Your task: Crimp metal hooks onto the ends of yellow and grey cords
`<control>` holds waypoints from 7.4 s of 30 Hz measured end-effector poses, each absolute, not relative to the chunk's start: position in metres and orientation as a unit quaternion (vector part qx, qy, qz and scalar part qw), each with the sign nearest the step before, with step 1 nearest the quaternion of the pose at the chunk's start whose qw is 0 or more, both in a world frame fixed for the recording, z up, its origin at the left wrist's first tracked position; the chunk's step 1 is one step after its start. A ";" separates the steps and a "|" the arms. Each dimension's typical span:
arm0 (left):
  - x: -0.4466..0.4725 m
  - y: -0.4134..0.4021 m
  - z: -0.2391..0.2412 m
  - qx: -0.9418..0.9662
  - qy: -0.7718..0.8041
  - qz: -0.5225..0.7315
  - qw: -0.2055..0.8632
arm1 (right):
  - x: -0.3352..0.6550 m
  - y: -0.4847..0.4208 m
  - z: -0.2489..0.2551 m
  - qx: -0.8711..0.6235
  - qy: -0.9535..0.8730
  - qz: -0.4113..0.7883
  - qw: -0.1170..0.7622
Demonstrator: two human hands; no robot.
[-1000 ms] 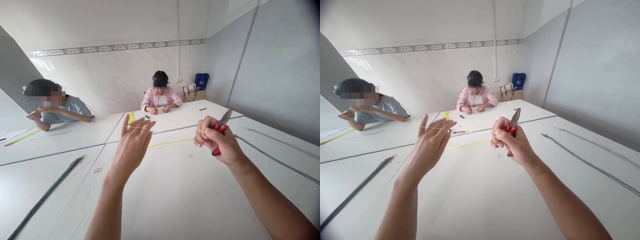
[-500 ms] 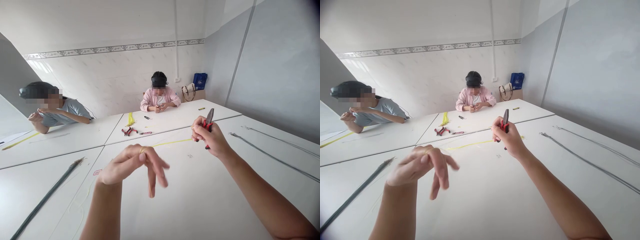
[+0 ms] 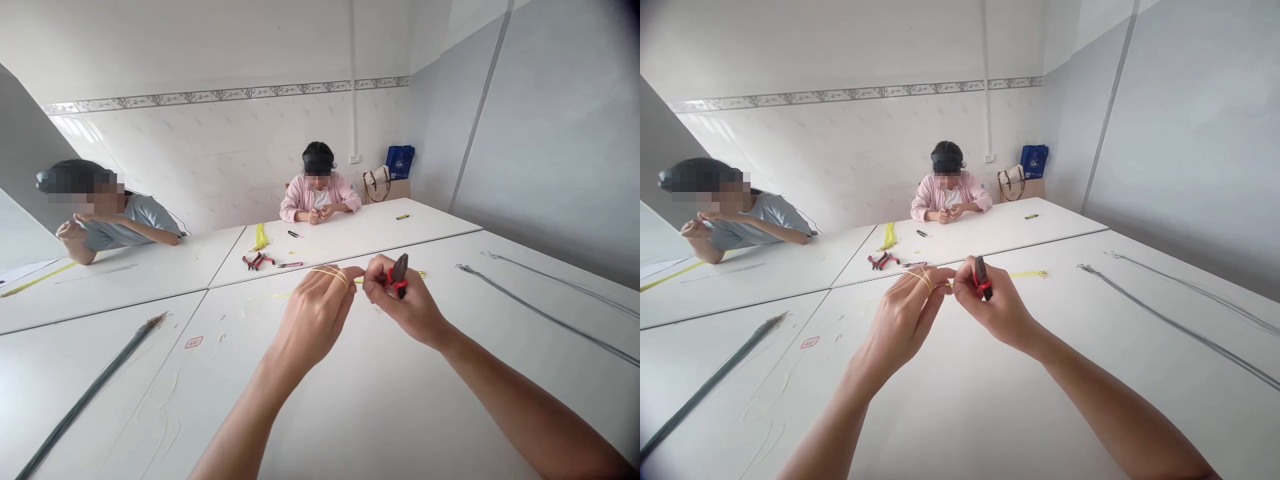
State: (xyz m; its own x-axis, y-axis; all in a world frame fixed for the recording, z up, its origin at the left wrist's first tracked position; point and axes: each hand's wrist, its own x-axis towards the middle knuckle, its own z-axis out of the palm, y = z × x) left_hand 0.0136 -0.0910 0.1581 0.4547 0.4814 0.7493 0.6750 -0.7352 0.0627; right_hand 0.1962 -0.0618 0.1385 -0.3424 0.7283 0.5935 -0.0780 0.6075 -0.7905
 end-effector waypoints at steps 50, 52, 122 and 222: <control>0.013 -0.107 0.173 -0.783 -0.370 -0.486 0.119 | 0.218 -0.055 0.146 -0.341 -0.843 -0.155 0.386; 0.013 -0.108 0.174 -0.786 -0.368 -0.484 0.114 | 0.218 -0.055 0.146 -0.340 -0.845 -0.154 0.384; 0.002 -0.112 0.181 -0.809 -0.344 -0.445 0.169 | 0.219 -0.060 0.145 -0.291 -0.862 -0.128 0.395; -0.003 -0.105 0.172 -0.752 -0.411 -0.504 0.109 | 0.212 -0.067 0.146 -0.353 -0.871 -0.050 0.338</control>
